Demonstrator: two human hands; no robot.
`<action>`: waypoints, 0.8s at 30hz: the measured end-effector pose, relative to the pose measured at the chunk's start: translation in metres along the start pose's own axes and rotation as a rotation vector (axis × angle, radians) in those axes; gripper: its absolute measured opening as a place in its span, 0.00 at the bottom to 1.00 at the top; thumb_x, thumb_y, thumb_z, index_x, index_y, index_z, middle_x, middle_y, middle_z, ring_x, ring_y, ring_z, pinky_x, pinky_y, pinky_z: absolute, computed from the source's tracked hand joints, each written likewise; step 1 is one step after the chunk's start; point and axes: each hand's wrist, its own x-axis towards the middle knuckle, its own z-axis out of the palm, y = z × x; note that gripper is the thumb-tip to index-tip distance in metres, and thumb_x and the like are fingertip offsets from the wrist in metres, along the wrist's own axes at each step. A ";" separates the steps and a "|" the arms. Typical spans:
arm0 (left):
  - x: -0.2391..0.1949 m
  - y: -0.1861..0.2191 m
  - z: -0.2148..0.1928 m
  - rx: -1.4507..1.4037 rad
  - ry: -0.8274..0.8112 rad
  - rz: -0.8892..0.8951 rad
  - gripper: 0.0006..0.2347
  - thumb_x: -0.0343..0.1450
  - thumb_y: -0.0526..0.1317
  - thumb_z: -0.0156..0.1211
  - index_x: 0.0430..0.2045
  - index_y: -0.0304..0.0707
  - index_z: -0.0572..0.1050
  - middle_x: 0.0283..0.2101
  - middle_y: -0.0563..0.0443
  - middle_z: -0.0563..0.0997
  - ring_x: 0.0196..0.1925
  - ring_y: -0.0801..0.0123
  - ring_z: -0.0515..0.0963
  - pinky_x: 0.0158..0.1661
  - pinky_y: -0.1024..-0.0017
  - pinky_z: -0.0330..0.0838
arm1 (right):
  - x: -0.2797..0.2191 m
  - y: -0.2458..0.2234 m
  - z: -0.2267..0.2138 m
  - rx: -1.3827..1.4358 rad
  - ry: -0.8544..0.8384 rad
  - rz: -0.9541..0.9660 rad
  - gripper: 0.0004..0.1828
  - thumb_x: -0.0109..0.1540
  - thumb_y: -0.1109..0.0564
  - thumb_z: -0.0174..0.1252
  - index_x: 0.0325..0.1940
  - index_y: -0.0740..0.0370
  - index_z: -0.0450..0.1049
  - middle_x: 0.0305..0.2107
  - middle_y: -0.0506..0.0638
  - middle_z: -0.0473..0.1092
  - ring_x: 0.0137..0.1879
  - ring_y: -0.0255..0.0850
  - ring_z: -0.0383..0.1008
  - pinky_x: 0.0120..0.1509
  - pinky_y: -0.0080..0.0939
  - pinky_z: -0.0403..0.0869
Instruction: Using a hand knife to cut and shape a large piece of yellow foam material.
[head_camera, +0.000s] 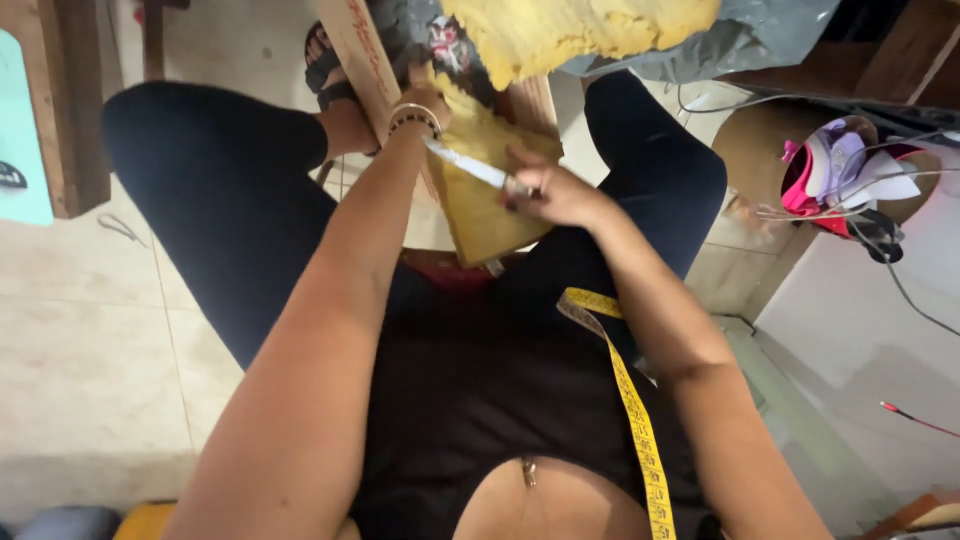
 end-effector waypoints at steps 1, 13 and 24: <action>0.008 -0.001 -0.005 -0.032 -0.002 0.042 0.40 0.74 0.35 0.49 0.71 0.30 0.22 0.46 0.36 0.81 0.44 0.50 0.82 0.40 0.57 0.78 | 0.002 -0.008 -0.008 0.029 0.054 -0.025 0.16 0.62 0.63 0.61 0.48 0.40 0.78 0.77 0.55 0.50 0.78 0.49 0.59 0.72 0.45 0.67; -0.029 -0.050 0.007 -0.327 0.199 0.157 0.52 0.68 0.50 0.74 0.74 0.40 0.31 0.78 0.46 0.45 0.77 0.57 0.57 0.71 0.67 0.56 | 0.033 0.017 0.007 0.455 -0.049 0.648 0.21 0.64 0.44 0.58 0.61 0.49 0.71 0.56 0.44 0.71 0.63 0.38 0.71 0.43 0.43 0.77; -0.063 -0.034 0.013 -0.185 0.125 0.063 0.37 0.73 0.61 0.48 0.75 0.63 0.35 0.76 0.32 0.42 0.63 0.39 0.71 0.62 0.50 0.65 | 0.039 0.051 -0.003 0.169 0.441 0.034 0.12 0.66 0.62 0.59 0.50 0.46 0.78 0.50 0.42 0.75 0.53 0.37 0.76 0.57 0.38 0.74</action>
